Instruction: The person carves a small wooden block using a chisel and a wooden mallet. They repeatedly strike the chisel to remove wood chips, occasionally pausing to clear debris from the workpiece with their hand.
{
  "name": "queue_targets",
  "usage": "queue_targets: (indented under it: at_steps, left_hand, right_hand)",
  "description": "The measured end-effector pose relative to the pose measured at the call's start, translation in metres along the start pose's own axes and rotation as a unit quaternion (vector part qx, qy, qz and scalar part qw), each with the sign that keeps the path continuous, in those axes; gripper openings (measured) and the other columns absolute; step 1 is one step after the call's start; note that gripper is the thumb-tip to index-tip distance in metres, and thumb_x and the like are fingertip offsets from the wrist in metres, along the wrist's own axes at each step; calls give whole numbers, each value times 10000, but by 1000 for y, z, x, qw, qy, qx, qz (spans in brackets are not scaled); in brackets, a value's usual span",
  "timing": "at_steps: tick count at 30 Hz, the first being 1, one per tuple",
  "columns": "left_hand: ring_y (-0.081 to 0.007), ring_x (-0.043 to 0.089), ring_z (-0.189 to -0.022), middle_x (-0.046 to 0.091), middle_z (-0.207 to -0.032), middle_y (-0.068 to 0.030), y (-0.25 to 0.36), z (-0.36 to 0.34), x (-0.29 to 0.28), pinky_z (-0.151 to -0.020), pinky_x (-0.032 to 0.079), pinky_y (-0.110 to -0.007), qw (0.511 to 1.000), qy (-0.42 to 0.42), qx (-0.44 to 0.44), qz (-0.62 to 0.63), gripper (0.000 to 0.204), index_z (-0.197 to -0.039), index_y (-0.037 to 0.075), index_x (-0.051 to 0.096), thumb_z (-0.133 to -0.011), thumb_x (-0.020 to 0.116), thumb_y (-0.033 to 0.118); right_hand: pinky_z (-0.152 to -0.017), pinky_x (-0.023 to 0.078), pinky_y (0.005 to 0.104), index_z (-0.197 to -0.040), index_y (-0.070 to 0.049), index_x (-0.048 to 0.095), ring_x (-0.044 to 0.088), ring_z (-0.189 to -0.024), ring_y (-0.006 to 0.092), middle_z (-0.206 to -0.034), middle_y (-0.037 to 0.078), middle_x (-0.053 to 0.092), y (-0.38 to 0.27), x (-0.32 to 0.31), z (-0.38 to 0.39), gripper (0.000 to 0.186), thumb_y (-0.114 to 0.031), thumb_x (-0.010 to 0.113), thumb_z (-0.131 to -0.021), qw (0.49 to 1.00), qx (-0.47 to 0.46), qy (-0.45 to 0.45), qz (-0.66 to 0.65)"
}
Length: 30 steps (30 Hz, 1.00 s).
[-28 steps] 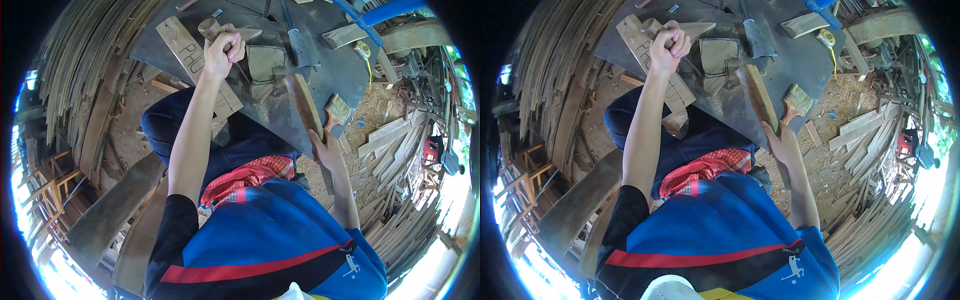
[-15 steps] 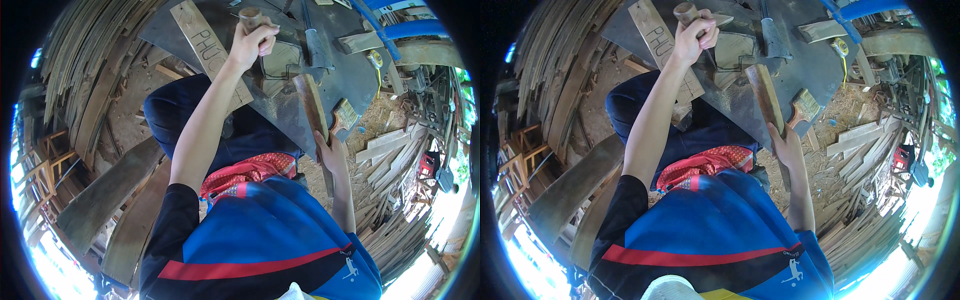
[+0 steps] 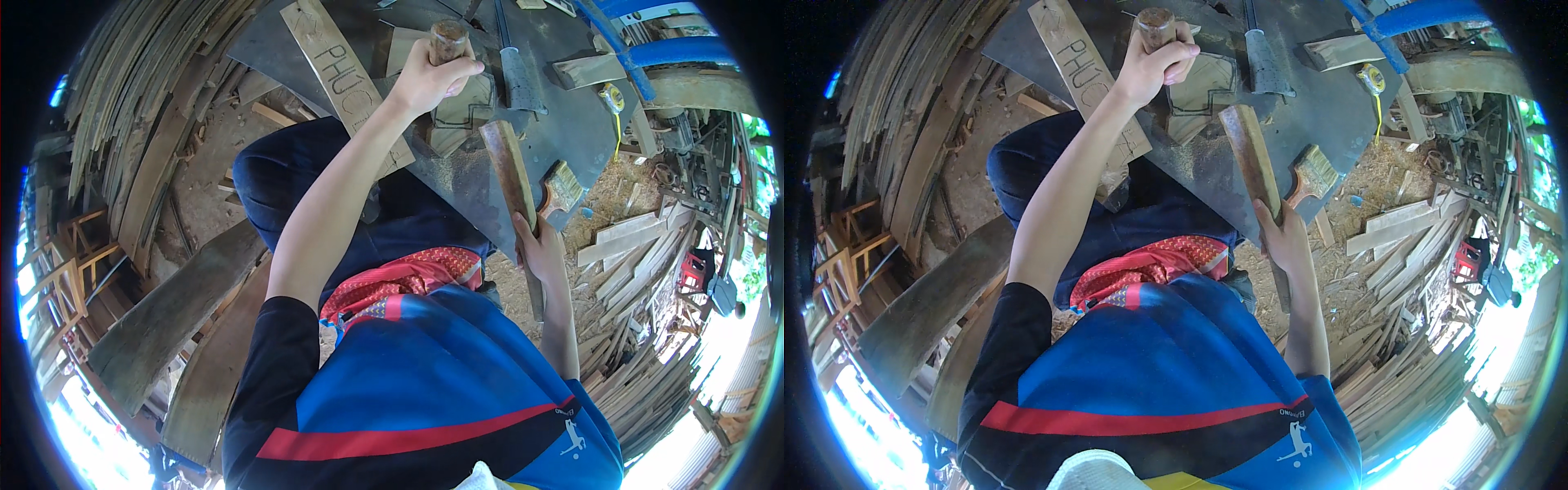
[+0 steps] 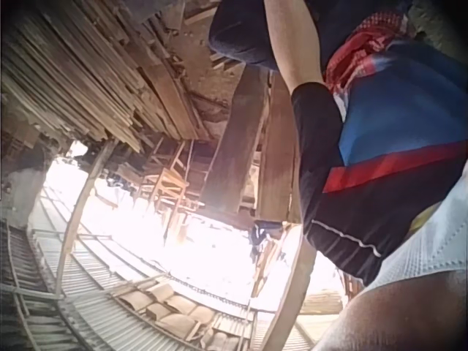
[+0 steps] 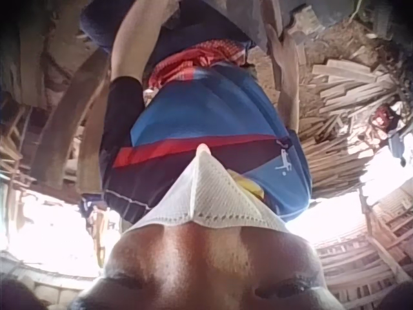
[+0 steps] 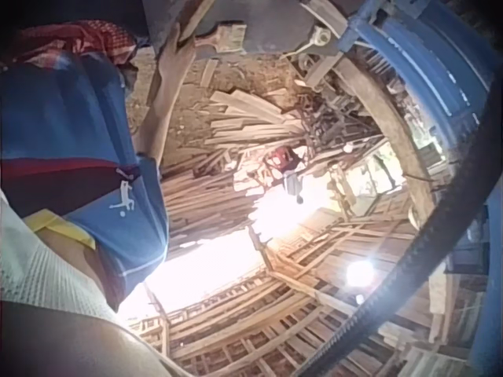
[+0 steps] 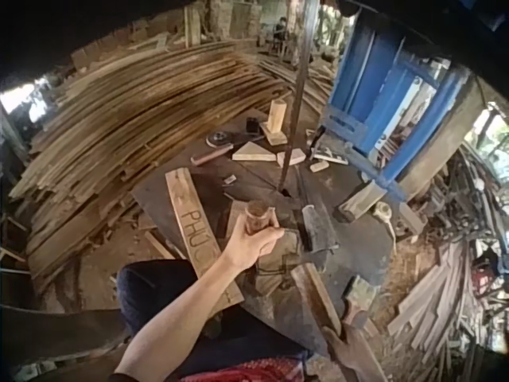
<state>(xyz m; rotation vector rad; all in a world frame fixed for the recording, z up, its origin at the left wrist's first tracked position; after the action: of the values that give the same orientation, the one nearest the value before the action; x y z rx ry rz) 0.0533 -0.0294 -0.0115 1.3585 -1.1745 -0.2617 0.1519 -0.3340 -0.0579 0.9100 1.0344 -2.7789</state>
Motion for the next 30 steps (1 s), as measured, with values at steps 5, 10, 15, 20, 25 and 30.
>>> queue_targets:
  at_steps: [5, 10, 15, 20, 25, 30]
  left_hand:
    - [-65, 395, -484, 451, -551, 20, -1, 1, -3, -464, 302, -260, 998, 10, -6, -58, 165, -751, 35, 536, -910, 578, 30]
    - [-47, 468, -576, 522, -618, 29, -21, 11, 17, -525, 345, -244, 971, -12, 8, -240, 123, -769, 56, 613, -884, 649, 78]
    - [-74, 430, -499, 479, -571, 15, 5, -5, 11, -481, 327, -265, 995, -25, 5, -101, 127, -772, 25, 572, -893, 607, 8]
    - [-89, 334, -440, 385, -515, 7, 22, 8, -3, -449, 253, -268, 996, 56, 37, -54, 196, -722, 40, 480, -904, 551, 56]
    - [-97, 343, -447, 386, -516, 1, 10, 29, -11, -445, 263, -272, 992, 117, 46, -10, 156, -721, 21, 489, -863, 546, 47]
    - [-103, 350, -444, 379, -510, -4, 3, 28, -20, -438, 271, -276, 990, 134, 51, 7, 149, -725, 23, 492, -866, 539, 30]
  right_hand:
    - [-425, 440, 281, -1059, 71, 607, 578, -440, 133, -568, 42, 568, -35, -29, 6, 484, -408, 628, -990, 993, -93, 62, -24]
    - [-410, 418, 255, -1075, 63, 602, 549, -467, 94, -624, 22, 587, -151, -87, 60, 354, -281, 638, -1000, 924, -327, 135, -146]
    - [-417, 411, 252, -975, 24, 574, 534, -471, 79, -623, 27, 584, -196, -78, 64, 268, -231, 653, -990, 930, -351, 91, -61]
    - [-413, 399, 242, -975, 13, 576, 517, -458, 71, -599, 15, 556, -152, -63, 35, 301, -278, 652, -996, 966, -243, 61, -65]
    - [-410, 386, 238, -1005, 19, 586, 503, -449, 69, -592, 15, 540, -115, -48, 23, 319, -297, 623, -1012, 975, -192, 44, -103]
    - [-410, 401, 261, -1009, 11, 569, 491, -437, 102, -609, 36, 527, -103, -45, 28, 327, -315, 557, -1042, 979, -180, 51, -76]
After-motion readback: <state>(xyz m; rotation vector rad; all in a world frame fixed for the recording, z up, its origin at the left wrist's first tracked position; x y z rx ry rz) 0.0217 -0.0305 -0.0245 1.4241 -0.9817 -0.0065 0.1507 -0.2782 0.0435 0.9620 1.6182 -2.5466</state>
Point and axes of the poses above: each hand's wrist, its own z-axis away from the middle knuckle, its own x-axis out of the palm, y = z × x, the point moved 9 cm from there along -z, towards the middle knuckle
